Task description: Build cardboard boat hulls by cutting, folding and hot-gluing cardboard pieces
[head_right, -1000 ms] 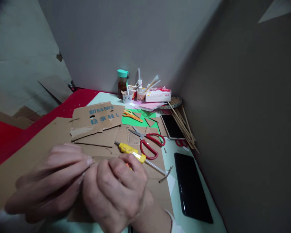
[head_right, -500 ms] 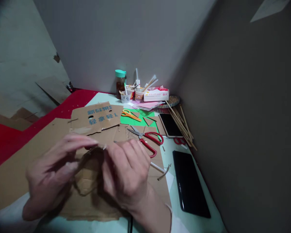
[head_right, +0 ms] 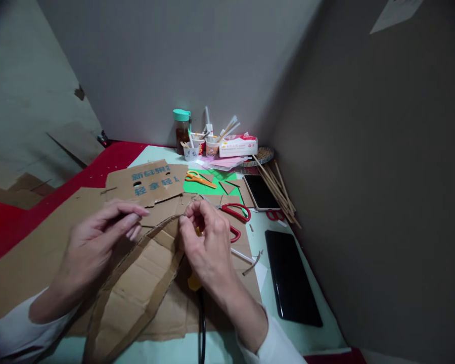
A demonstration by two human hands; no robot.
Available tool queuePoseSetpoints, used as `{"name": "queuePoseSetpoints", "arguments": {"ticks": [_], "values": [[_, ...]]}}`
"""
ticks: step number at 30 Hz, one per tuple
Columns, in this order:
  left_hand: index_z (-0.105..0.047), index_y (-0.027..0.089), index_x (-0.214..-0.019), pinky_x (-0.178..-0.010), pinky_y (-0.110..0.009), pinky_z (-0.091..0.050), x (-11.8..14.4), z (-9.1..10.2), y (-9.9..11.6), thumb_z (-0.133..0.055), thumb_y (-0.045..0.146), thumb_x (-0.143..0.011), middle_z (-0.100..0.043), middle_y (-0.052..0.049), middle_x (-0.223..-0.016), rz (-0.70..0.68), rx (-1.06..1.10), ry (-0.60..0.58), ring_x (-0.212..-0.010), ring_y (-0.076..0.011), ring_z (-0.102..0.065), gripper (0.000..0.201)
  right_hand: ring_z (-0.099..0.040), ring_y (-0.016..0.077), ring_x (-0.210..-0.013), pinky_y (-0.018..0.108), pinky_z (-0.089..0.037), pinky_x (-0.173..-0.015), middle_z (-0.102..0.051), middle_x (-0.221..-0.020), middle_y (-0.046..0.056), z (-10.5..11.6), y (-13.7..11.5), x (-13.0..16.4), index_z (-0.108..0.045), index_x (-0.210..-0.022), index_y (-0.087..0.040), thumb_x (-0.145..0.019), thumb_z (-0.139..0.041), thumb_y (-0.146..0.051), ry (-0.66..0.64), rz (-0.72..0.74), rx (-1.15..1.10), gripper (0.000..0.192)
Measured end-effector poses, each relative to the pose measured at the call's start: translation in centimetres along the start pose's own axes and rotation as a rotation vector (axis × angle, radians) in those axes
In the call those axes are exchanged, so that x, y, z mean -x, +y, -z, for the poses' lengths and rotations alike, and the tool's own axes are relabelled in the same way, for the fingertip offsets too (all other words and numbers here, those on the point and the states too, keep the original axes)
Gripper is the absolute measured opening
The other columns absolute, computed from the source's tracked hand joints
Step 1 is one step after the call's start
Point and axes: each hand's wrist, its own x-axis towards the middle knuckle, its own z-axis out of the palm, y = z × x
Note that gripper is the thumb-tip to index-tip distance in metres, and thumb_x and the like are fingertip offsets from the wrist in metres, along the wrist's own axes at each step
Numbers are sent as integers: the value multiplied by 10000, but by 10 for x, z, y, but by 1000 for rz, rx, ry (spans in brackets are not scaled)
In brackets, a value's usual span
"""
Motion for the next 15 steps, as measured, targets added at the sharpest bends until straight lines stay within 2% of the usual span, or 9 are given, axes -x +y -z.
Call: {"name": "queuePoseSetpoints", "arguments": {"ticks": [3, 6, 8, 12, 15], "values": [[-756, 262, -864, -569, -239, -411, 0, -5, 2, -595, 269, -888, -579, 18, -771, 5, -109, -119, -654, -119, -550, 163, -477, 102, -613, 231, -352, -577, -558, -708, -31, 2, 0, -2, -577, -782, -174, -839, -572, -217, -32, -32, 16, 72], [-765, 245, -832, -532, -227, -422, -2, -9, 3, -597, 312, -858, -624, 1, -789, 48, -129, -141, -685, -140, -586, 183, -488, 102, -601, 225, -355, -561, -568, -700, -31, 3, 0, -3, -585, -790, -173, -833, -575, -227, -56, -49, 18, 70], [-739, 223, -794, -465, -217, -384, -3, -10, 2, -592, 342, -853, -623, 7, -745, 95, -119, -141, -590, -123, -549, 199, -504, 107, -612, 223, -361, -570, -571, -695, -31, 3, -1, -4, -580, -791, -177, -831, -573, -232, -68, -52, 19, 68], [-611, 196, -643, -411, -206, -278, -2, -8, -1, -560, 378, -889, -457, 61, -509, 148, -132, -158, -431, -86, -381, 310, -509, 113, -614, 229, -363, -583, -566, -678, -35, 3, 1, -6, -559, -770, -185, -820, -566, -228, -99, -60, 19, 66], [-510, 184, -544, -415, -208, -238, -1, -5, -4, -583, 394, -886, -396, 67, -459, 161, -128, -157, -426, -77, -340, 408, -503, 116, -611, 235, -363, -588, -565, -681, -36, 2, 7, -7, -553, -765, -189, -815, -551, -223, -122, -69, 15, 60]]}}
